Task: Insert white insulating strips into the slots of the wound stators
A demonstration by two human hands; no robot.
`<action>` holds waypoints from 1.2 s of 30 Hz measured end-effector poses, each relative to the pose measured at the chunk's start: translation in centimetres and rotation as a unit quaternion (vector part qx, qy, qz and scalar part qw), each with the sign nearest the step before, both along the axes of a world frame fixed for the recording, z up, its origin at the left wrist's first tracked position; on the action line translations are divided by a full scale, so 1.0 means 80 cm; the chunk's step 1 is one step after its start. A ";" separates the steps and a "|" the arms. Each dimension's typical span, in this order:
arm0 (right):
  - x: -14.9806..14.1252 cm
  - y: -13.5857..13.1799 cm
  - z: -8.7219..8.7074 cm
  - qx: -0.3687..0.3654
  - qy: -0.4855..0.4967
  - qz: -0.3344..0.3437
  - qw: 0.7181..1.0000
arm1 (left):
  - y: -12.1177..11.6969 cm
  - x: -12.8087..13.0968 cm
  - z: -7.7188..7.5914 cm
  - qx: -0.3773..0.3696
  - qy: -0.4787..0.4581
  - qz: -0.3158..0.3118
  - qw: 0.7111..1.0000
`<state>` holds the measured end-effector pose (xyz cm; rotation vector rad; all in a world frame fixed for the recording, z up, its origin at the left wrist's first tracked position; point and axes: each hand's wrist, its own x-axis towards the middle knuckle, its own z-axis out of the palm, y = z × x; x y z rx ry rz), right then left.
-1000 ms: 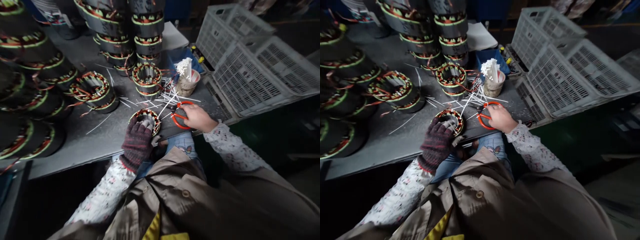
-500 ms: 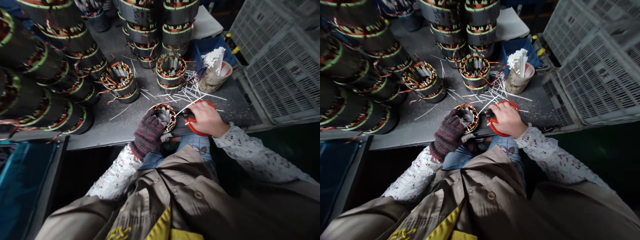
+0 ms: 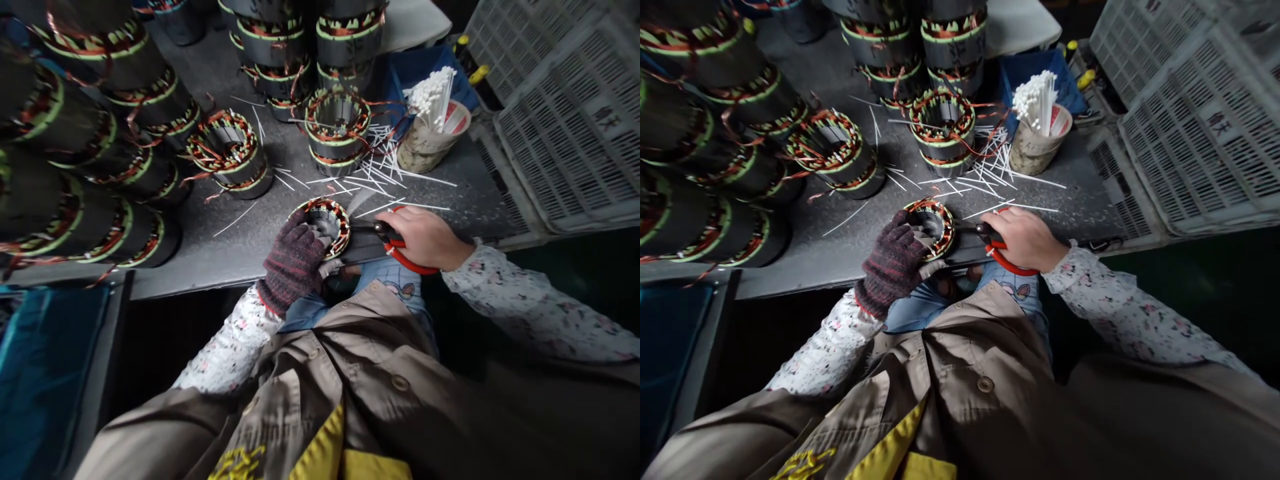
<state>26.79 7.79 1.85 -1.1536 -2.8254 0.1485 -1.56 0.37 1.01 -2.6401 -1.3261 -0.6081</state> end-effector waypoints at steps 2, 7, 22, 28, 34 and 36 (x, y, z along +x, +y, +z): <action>-0.005 -0.004 -0.001 -0.011 -0.017 -0.008 1.000 | -0.003 0.001 0.003 -0.020 -0.002 0.017 1.000; -0.011 -0.012 0.003 -0.031 -0.065 -0.048 0.996 | -0.009 0.003 0.006 -0.060 0.010 0.060 0.996; -0.019 -0.019 0.033 0.023 -0.065 0.059 0.996 | -0.007 0.002 -0.013 -0.066 -0.003 0.084 0.994; -0.021 -0.021 0.035 0.051 -0.082 0.085 0.992 | -0.004 0.002 -0.014 -0.063 0.008 0.092 0.994; -0.023 -0.016 0.021 0.006 -0.046 -0.032 0.998 | -0.005 0.009 -0.006 -0.107 -0.047 0.136 0.984; -0.008 -0.004 0.005 -0.010 -0.011 -0.106 0.994 | -0.004 0.004 -0.003 -0.141 -0.173 0.171 0.960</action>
